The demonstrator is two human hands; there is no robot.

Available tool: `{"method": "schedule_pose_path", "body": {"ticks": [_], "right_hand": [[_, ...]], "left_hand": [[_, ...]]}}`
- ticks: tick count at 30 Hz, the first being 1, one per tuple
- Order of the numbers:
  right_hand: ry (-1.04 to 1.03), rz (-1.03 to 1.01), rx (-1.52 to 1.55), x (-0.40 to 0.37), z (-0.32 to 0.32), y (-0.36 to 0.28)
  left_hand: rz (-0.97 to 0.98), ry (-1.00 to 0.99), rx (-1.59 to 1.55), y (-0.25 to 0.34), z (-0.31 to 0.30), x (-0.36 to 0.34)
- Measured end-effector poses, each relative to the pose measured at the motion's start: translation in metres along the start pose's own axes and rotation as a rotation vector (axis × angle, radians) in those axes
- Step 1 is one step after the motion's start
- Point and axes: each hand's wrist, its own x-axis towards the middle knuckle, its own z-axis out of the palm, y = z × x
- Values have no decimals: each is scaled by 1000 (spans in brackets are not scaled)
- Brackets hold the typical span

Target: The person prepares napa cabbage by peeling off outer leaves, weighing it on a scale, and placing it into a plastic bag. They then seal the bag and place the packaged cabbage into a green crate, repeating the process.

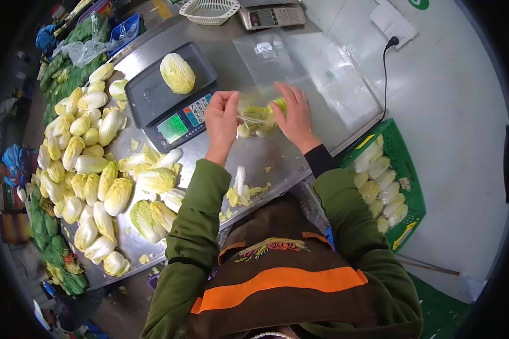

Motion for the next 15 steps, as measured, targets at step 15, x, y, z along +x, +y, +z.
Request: {"method": "schedule_pose_path", "body": {"ticks": [15], "right_hand": [[-129,1542,967,-300,-60,69]], "left_hand": [[-477,-56,315,-129,-25,-290]]}}
